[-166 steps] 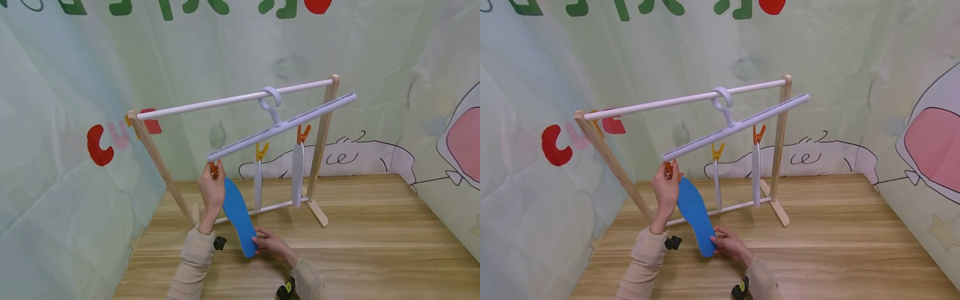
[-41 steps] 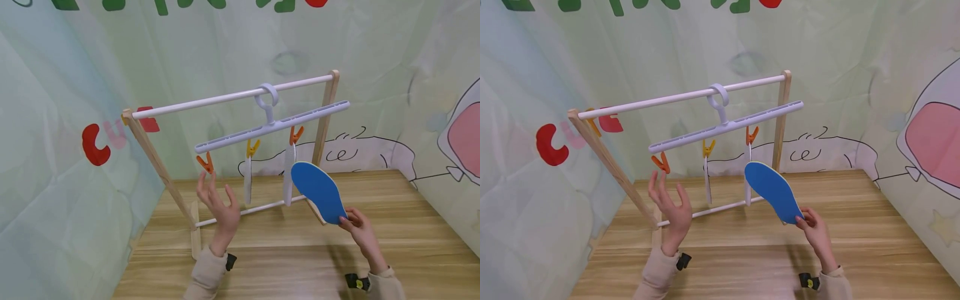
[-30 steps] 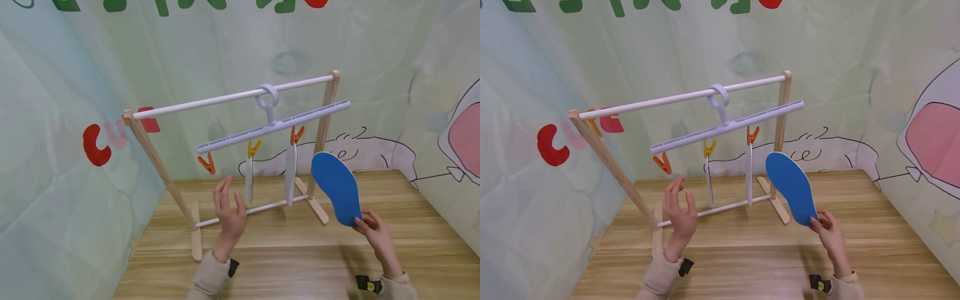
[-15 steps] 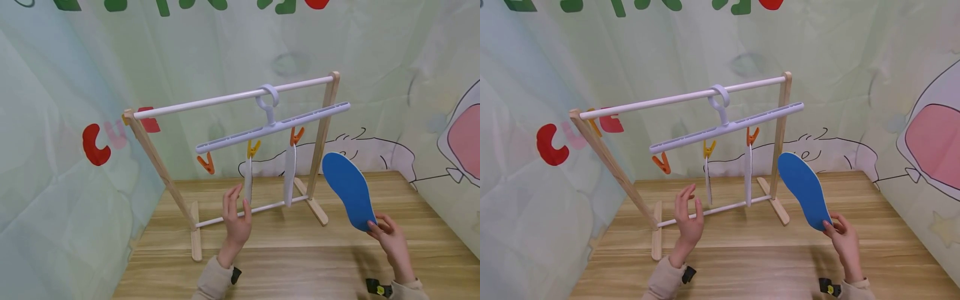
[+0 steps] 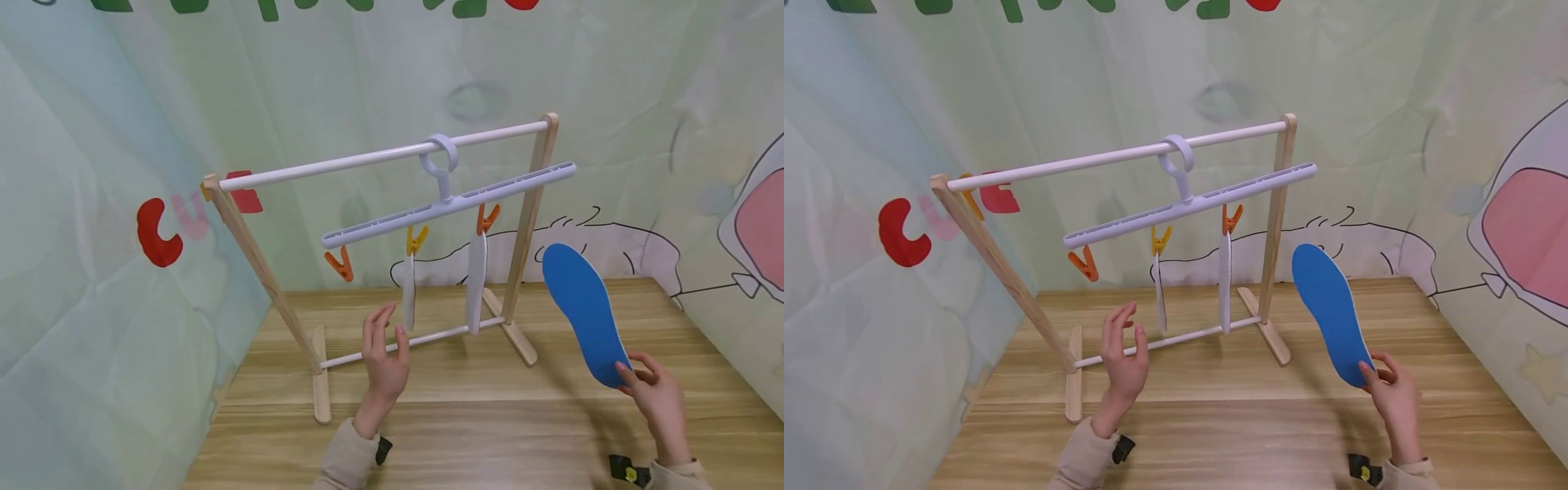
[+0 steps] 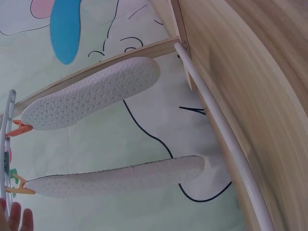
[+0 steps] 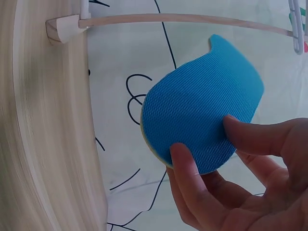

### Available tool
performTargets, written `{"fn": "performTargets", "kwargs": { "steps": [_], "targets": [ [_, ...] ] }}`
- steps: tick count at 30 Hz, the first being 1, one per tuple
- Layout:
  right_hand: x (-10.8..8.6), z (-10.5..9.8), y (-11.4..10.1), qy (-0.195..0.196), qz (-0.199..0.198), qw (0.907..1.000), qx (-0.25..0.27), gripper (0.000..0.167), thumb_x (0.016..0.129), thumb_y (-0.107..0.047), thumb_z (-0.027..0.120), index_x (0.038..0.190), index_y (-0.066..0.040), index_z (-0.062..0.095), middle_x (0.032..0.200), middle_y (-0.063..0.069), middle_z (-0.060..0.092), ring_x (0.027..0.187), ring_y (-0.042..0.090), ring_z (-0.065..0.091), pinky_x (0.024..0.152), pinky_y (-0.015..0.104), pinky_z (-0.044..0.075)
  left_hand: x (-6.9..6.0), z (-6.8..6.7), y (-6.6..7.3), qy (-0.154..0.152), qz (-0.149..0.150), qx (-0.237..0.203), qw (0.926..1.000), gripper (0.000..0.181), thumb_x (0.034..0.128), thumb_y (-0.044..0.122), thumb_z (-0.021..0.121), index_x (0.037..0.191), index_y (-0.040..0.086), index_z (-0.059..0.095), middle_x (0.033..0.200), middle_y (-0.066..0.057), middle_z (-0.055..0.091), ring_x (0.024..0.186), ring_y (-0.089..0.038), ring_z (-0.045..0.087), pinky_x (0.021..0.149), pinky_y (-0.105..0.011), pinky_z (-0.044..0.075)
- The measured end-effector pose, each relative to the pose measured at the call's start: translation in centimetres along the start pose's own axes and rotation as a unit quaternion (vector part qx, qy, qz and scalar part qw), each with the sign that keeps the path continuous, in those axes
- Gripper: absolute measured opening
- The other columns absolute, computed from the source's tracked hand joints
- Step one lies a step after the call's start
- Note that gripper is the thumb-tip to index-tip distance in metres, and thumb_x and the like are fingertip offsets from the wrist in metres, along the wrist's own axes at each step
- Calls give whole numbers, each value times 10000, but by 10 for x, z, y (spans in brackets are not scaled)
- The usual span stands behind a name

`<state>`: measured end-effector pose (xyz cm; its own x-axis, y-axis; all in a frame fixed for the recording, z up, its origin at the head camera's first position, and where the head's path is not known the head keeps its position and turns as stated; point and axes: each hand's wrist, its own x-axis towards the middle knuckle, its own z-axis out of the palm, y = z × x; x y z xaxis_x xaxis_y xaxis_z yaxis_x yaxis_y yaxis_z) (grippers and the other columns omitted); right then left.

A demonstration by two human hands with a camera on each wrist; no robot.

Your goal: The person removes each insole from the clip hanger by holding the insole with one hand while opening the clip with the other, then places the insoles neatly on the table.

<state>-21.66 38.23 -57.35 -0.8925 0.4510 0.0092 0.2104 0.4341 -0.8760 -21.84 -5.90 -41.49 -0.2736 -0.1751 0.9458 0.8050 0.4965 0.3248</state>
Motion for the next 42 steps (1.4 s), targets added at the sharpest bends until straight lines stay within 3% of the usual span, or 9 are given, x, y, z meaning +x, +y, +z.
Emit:
{"fn": "performTargets", "kwargs": {
  "steps": [6, 14, 17, 23, 27, 31, 33, 38, 42],
  "targets": [
    [-3, -1, -1, -18, 94, 9996, -262, 609, 801, -557, 491, 1245, -141, 467, 1218, 290, 497, 731, 21, 592, 571, 252, 531, 0, 0, 1, 26, 23, -42, 10000, 360, 718, -129, 509, 1072, -86, 558, 1001, -220, 556, 916, -302, 542, 753, -288, 443],
    [-7, -1, -5, -163, 120, 9995, -250, 594, 794, -572, 491, 1235, -174, 480, 1263, 278, 458, 876, 197, 609, 557, 262, 532, -1, 1, 1, -25, -59, -61, 10000, 386, 686, -165, 517, 1060, -84, 564, 1006, -221, 555, 934, -303, 546, 816, -265, 454],
    [-22, -7, -29, -280, 230, 9993, -105, 581, 798, -541, 519, 1219, -143, 489, 1275, 287, 427, 836, 170, 613, 508, 263, 519, -2, 1, 0, -41, -74, -57, 9999, 381, 679, -172, 518, 1048, -89, 566, 1005, -218, 554, 937, -304, 546, 821, -256, 452],
    [-73, -19, -110, -594, 344, 9976, 11, 545, 873, -379, 511, 1230, 27, 442, 1152, 390, 468, 677, 171, 626, 552, 316, 530, -1, 0, 0, -53, -73, -7, 10000, 362, 698, -151, 516, 1049, -82, 566, 1004, -220, 552, 937, -302, 544, 770, -311, 454],
    [-92, -21, -136, -774, 365, 9962, -168, 508, 910, -317, 444, 1235, 71, 393, 1212, 408, 403, 673, 128, 614, 557, 268, 526, -2, -1, -1, -47, -77, -8, 10000, 337, 722, -124, 508, 1051, -82, 565, 1001, -223, 552, 933, -301, 546, 749, -343, 457],
    [-83, -18, -122, -856, 338, 9956, -178, 523, 904, -339, 461, 1233, 62, 394, 1219, 406, 396, 692, 141, 618, 564, 292, 529, -2, -2, -1, -28, -124, 1, 9999, 269, 796, -44, 490, 1052, -81, 565, 1002, -211, 553, 931, -298, 546, 764, -327, 460],
    [-71, -13, -103, -827, 362, 9958, -176, 558, 879, -416, 477, 1229, 14, 414, 1206, 387, 428, 686, 139, 623, 543, 335, 526, -2, -2, -1, -29, -150, 4, 9999, 256, 823, -9, 481, 1054, -79, 564, 1004, -207, 553, 933, -297, 544, 784, -291, 457],
    [-45, -5, -59, -849, 217, 9961, -117, 608, 811, -562, 481, 1200, -96, 457, 1191, 358, 464, 691, 119, 621, 420, 295, 475, -2, -2, -1, -37, -166, 12, 9999, 251, 840, 17, 479, 1057, -80, 562, 1008, -210, 549, 939, -298, 541, 810, -233, 441],
    [-53, -6, -73, -1001, 178, 9947, -154, 542, 863, -467, 479, 1193, -38, 457, 1135, 371, 482, 706, 179, 621, 479, 301, 497, -1, -3, 0, -46, -181, 43, 9998, 254, 823, -6, 488, 1054, -81, 562, 1009, -212, 547, 942, -299, 541, 804, -239, 441]
  ]
}}
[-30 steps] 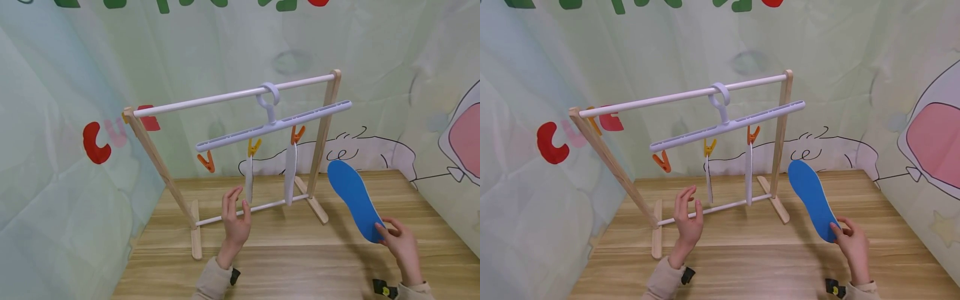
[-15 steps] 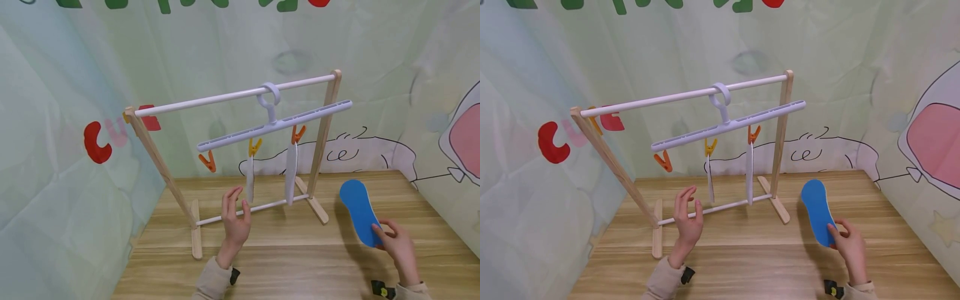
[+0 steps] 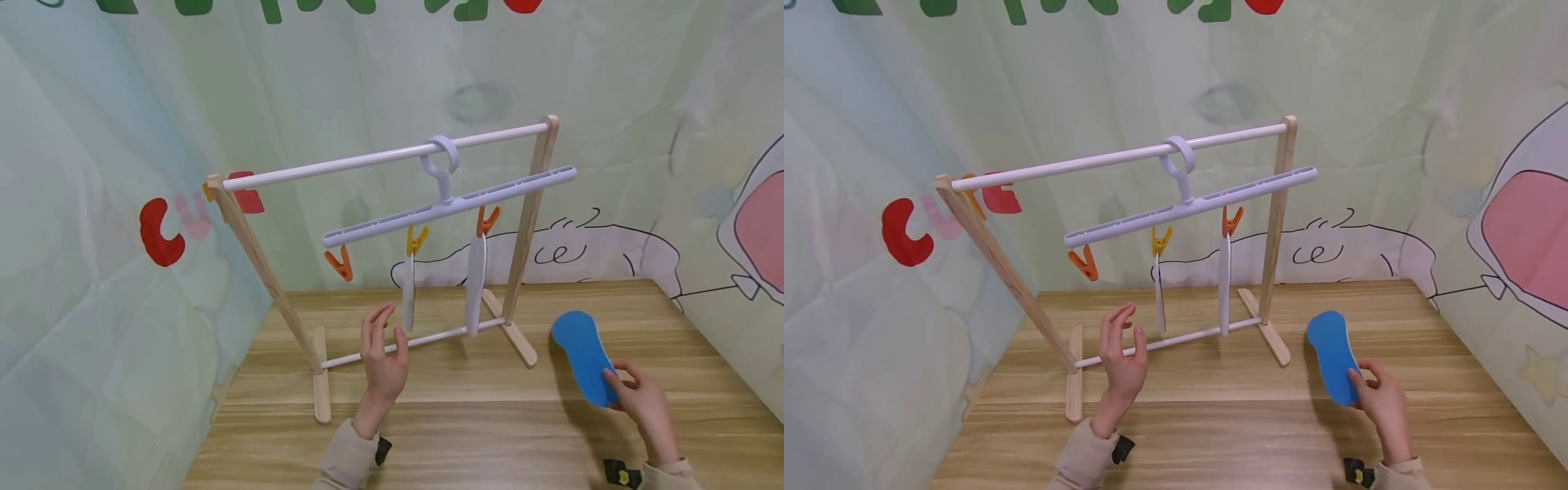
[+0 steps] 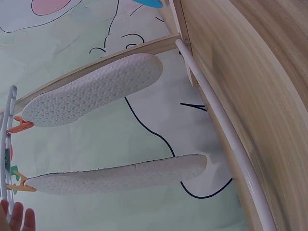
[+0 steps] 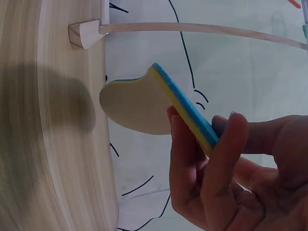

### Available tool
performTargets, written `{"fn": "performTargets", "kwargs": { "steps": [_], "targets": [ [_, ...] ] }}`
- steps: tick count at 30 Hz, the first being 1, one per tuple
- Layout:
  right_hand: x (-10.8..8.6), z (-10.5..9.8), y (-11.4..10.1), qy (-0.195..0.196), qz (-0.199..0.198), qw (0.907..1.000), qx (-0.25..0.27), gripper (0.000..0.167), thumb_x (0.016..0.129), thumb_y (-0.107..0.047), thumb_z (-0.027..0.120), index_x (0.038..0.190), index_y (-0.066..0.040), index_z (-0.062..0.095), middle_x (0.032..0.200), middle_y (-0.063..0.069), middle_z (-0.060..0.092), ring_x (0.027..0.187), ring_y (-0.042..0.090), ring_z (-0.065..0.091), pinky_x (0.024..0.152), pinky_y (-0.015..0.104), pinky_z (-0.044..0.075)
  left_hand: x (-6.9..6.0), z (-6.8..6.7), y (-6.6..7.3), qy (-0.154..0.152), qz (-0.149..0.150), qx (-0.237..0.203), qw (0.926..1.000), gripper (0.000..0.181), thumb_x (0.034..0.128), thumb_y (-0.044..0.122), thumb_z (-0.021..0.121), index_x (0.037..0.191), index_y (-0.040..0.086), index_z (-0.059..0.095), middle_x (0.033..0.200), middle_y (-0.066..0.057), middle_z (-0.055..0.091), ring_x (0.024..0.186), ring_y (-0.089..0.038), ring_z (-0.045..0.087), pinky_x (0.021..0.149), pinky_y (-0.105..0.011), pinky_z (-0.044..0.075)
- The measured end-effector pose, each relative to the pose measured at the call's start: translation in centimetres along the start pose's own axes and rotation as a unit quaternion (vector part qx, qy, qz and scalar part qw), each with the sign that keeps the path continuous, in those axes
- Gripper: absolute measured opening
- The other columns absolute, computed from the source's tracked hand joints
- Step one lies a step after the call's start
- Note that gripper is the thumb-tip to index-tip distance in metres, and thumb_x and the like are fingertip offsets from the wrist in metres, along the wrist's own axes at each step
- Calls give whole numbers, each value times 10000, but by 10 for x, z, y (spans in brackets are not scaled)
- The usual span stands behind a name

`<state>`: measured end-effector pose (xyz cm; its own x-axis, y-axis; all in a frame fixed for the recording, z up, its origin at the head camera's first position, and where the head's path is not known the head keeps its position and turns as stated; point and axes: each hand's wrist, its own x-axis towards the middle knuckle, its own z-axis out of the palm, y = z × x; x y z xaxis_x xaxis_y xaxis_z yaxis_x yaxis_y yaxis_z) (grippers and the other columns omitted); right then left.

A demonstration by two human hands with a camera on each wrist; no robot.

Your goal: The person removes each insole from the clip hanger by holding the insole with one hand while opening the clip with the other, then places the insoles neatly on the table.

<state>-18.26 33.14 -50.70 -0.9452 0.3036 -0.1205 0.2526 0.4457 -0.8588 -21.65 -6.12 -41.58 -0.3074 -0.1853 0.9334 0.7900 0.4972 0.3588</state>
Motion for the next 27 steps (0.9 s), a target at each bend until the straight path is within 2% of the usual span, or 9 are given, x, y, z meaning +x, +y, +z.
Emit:
{"fn": "performTargets", "kwargs": {
  "steps": [3, 6, 9, 20, 27],
  "targets": [
    [-18, -1, -26, -163, 43, 9998, -98, 493, 908, -356, 450, 1209, 33, 423, 1122, 396, 462, 719, 211, 615, 557, 322, 521, -1, 0, 0, -15, -38, 25, 10000, 278, 784, -54, 502, 1055, -78, 563, 1010, -211, 548, 940, -296, 542, 799, -242, 442],
    [-33, -1, -46, -314, 28, 9993, -195, 458, 933, -266, 399, 1219, 92, 374, 1152, 423, 426, 730, 193, 613, 586, 286, 526, -1, 0, 0, -10, -61, 43, 10000, 300, 761, -80, 505, 1055, -80, 562, 1011, -208, 549, 935, -298, 544, 789, -263, 451],
    [-41, -1, -56, -402, 41, 9989, -221, 423, 941, -200, 374, 1206, 129, 357, 1137, 436, 424, 701, 160, 609, 589, 271, 527, 0, 0, 0, 14, -54, 53, 10000, 289, 766, -80, 498, 1047, -94, 561, 1009, -210, 550, 932, -300, 548, 775, -281, 457],
    [-38, -1, -58, -857, 110, 9959, -261, 484, 911, -45, 400, 1269, 210, 198, 1006, 430, 457, 625, 98, 597, 606, 275, 527, 2, 1, 0, 27, -71, 27, 10000, 298, 763, -83, 501, 1055, -85, 562, 1023, -213, 548, 946, -300, 546, 783, -250, 443],
    [-40, -1, -56, -1087, 36, 9932, -420, 531, 882, 5, 439, 1305, 180, 171, 1083, 484, 399, 647, 164, 633, 627, 313, 528, 0, 2, 0, -38, -122, 4, 9999, 317, 762, -89, 503, 1074, -71, 557, 1035, -209, 540, 963, -300, 540, 800, -244, 444]
  ]
}}
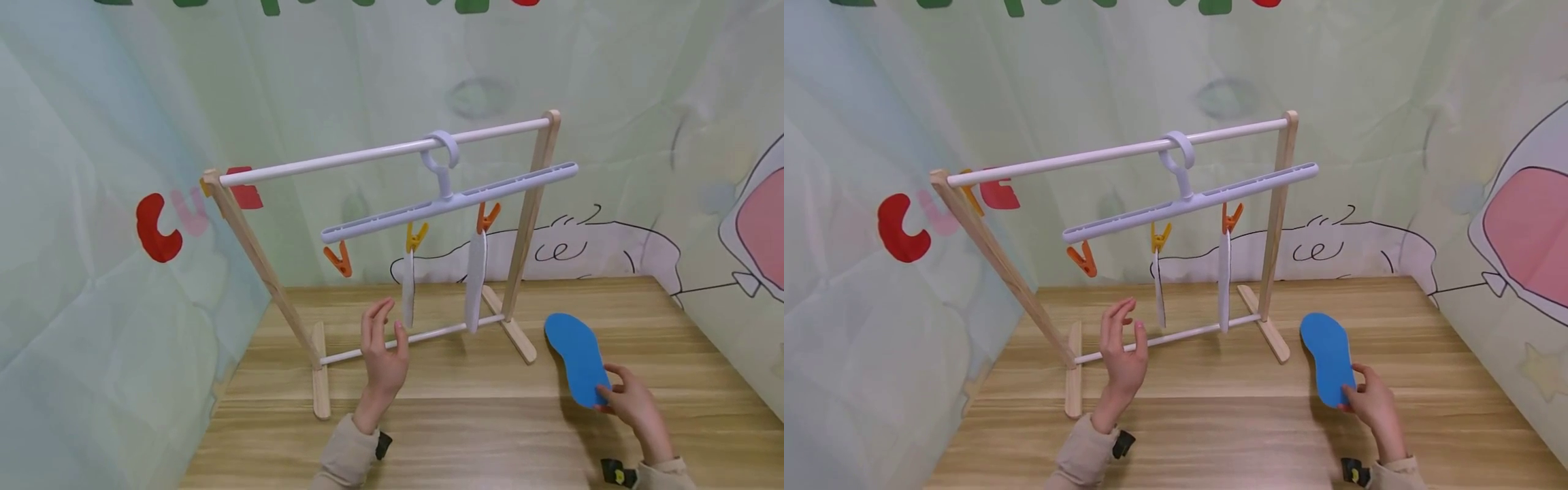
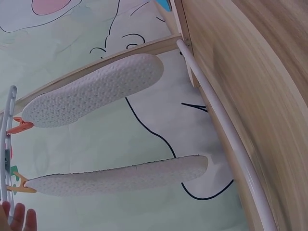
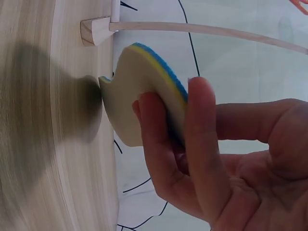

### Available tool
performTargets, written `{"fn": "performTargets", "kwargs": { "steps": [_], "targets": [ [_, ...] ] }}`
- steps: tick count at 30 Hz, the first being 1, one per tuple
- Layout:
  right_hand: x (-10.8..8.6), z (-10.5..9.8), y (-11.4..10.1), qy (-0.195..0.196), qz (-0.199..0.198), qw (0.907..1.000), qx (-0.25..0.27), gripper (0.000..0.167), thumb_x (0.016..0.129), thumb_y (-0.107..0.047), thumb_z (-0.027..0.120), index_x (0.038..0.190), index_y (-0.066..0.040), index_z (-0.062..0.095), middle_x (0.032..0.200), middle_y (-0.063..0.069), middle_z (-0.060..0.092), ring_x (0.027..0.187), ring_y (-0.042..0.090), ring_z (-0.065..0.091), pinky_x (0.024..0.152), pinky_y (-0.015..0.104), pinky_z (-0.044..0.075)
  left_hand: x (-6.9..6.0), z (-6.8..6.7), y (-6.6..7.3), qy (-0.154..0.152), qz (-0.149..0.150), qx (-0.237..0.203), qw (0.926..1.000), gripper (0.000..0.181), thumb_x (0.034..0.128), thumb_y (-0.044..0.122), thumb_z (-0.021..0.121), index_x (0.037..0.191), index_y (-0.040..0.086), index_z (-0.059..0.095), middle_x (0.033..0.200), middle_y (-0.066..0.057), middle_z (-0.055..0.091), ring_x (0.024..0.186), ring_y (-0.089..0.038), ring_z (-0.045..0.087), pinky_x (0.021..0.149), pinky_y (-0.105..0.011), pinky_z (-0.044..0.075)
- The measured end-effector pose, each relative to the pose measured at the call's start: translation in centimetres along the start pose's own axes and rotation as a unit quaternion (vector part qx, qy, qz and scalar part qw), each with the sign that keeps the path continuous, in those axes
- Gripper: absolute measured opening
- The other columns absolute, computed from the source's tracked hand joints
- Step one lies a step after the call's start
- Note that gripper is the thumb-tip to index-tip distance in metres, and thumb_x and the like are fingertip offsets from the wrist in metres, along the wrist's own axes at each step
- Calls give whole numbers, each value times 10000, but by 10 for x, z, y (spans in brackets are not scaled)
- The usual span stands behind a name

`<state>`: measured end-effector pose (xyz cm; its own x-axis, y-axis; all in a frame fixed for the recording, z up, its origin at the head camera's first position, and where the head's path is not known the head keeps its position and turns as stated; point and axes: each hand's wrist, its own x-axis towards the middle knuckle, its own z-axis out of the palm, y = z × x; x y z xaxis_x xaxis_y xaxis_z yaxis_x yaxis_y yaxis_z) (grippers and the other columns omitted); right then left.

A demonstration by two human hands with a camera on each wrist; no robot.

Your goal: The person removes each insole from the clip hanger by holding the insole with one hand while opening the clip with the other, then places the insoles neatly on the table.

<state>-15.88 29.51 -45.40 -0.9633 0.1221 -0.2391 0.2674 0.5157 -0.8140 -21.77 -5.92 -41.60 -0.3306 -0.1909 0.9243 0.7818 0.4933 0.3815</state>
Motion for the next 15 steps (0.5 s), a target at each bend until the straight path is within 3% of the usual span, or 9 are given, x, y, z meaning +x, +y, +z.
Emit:
{"fn": "performTargets", "kwargs": {
  "steps": [11, 15],
  "targets": [
    [0, 1, 3, -93, -121, 9975, -694, 472, 841, -4, 513, 1259, 147, 354, 1035, 422, 485, 669, 193, 643, 620, 335, 517, 0, -1, 3, -22, -51, 31, 10000, 388, 688, -161, 539, 1065, -77, 557, 1032, -211, 537, 964, -297, 535, 827, -232, 438],
    [-1, 0, 4, -100, -44, 9968, -786, 466, 841, -15, 516, 1260, 125, 368, 1003, 393, 515, 665, 194, 634, 609, 332, 511, 1, -1, 4, -35, -83, 43, 10000, 362, 707, -147, 538, 1063, -80, 556, 1033, -212, 534, 964, -294, 536, 825, -232, 438]
  ]
}}
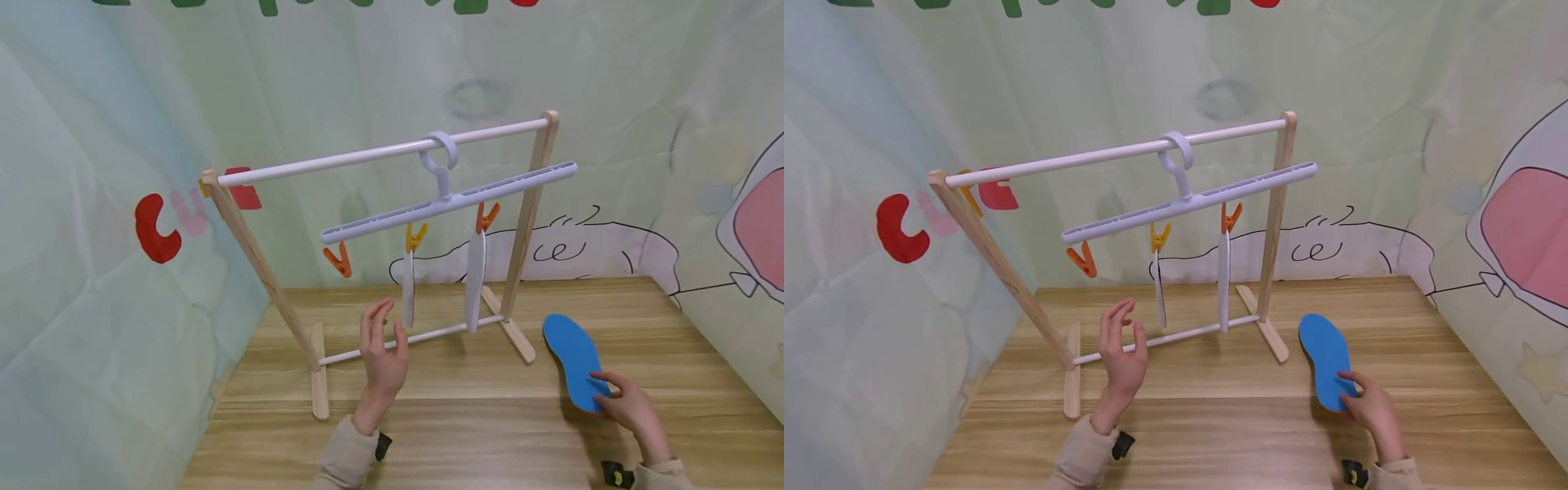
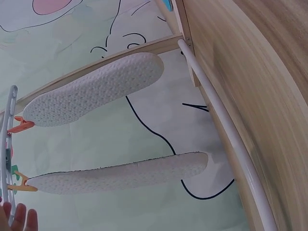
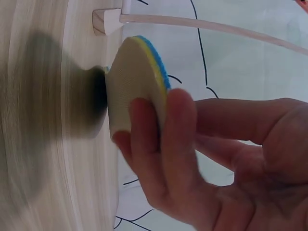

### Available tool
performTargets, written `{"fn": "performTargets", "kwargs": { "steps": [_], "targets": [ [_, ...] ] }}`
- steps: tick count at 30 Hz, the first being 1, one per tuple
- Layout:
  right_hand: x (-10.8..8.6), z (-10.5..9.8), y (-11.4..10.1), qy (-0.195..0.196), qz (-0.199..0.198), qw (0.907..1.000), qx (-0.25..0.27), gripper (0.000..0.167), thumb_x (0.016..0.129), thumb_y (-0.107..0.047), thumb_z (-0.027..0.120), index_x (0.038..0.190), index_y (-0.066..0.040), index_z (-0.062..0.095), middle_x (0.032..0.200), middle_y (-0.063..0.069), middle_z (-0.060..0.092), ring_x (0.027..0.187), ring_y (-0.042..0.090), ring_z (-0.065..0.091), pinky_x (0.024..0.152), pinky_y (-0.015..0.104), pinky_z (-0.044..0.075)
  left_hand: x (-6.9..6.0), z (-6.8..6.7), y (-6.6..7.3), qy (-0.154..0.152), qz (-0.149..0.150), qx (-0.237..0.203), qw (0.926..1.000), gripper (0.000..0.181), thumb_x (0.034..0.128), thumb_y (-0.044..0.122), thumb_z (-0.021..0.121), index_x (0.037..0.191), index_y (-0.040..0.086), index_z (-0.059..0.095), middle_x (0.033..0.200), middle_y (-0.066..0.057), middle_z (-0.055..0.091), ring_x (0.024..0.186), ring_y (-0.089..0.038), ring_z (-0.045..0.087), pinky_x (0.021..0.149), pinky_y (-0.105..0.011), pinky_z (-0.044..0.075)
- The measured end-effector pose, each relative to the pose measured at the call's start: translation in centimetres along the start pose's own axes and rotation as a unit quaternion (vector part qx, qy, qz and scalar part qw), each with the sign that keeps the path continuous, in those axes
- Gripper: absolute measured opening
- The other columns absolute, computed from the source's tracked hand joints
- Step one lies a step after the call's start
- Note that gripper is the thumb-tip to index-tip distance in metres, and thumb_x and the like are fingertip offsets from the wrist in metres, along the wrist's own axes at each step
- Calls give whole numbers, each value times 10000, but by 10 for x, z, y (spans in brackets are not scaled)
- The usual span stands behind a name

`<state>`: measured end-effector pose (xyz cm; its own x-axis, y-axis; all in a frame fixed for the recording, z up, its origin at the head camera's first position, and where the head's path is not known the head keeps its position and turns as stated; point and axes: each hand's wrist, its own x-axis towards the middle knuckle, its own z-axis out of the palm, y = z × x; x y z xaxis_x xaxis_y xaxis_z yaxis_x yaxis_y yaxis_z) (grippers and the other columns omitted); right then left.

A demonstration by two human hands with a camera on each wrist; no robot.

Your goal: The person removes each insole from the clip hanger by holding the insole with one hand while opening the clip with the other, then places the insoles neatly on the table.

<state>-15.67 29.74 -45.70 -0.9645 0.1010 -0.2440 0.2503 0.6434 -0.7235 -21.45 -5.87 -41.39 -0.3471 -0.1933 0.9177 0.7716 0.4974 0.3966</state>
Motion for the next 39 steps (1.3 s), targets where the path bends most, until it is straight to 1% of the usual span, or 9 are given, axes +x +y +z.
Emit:
{"fn": "performTargets", "kwargs": {
  "steps": [6, 8, 11, 14, 19, 22, 26, 30, 39],
  "targets": [
    [-1, 0, 2, -146, 212, 9996, 112, 466, 854, -33, 495, 1269, 114, 342, 1063, 430, 458, 663, 166, 611, 597, 319, 518, 0, 0, -1, 48, 7, 14, 10000, 339, 721, -140, 533, 1054, -88, 561, 1033, -208, 539, 966, -296, 538, 794, -245, 439],
    [-2, 1, 3, -237, 214, 9995, 90, 453, 862, -38, 477, 1267, 114, 340, 1030, 412, 474, 645, 163, 599, 594, 323, 518, -1, 0, -1, 57, 18, 10, 10000, 348, 713, -149, 536, 1055, -87, 562, 1033, -210, 539, 968, -298, 537, 793, -248, 439],
    [-2, 2, 4, -361, 146, 9992, 50, 434, 868, -39, 461, 1256, 117, 346, 884, 305, 538, 602, 163, 575, 587, 328, 516, -1, 0, -1, 32, 54, 10, 10000, 362, 703, -162, 541, 1056, -85, 561, 1033, -213, 537, 971, -300, 532, 784, -253, 439],
    [-3, 3, 5, -400, 106, 9991, 46, 422, 862, -28, 458, 1243, 124, 360, 805, 195, 550, 572, 164, 553, 573, 328, 511, -1, 0, -1, 2, 86, 37, 10000, 367, 704, -162, 542, 1061, -77, 562, 1034, -214, 535, 975, -303, 530, 767, -258, 439],
    [-4, 5, 7, -434, 207, 9987, 144, 409, 864, -21, 462, 1238, 120, 373, 824, 209, 530, 578, 165, 557, 571, 336, 520, -1, 0, -1, -4, 79, 56, 10000, 342, 724, -139, 538, 1058, -76, 563, 1034, -214, 534, 977, -304, 530, 763, -287, 443],
    [-5, 6, 8, -481, 279, 9982, 244, 401, 870, -21, 465, 1237, 112, 376, 811, 198, 529, 586, 162, 562, 574, 337, 527, -1, 0, -1, -17, 56, 54, 10000, 330, 734, -127, 533, 1058, -74, 564, 1036, -212, 534, 980, -300, 529, 792, -301, 444],
    [-6, 6, 9, -566, 325, 9975, 279, 397, 879, -32, 470, 1243, 99, 379, 840, 210, 531, 616, 165, 563, 585, 337, 528, -1, 0, -2, -40, 42, 50, 10000, 345, 722, -146, 531, 1059, -76, 561, 1036, -213, 532, 978, -303, 527, 831, -269, 436],
    [-6, 6, 10, -625, 386, 9967, 337, 406, 881, -34, 471, 1255, 90, 371, 886, 233, 515, 643, 175, 563, 595, 341, 527, -1, -1, -1, -49, 35, 49, 10000, 353, 722, -155, 527, 1064, -75, 558, 1040, -211, 531, 980, -304, 525, 824, -237, 432],
    [-9, 6, 14, -665, 460, 9956, 469, 408, 886, -31, 454, 1268, 84, 365, 760, 116, 521, 621, 179, 545, 587, 344, 519, -1, -1, 1, -12, 32, 40, 10000, 346, 727, -156, 531, 1062, -77, 562, 1039, -207, 538, 978, -300, 528, 771, -258, 437]
  ]
}}
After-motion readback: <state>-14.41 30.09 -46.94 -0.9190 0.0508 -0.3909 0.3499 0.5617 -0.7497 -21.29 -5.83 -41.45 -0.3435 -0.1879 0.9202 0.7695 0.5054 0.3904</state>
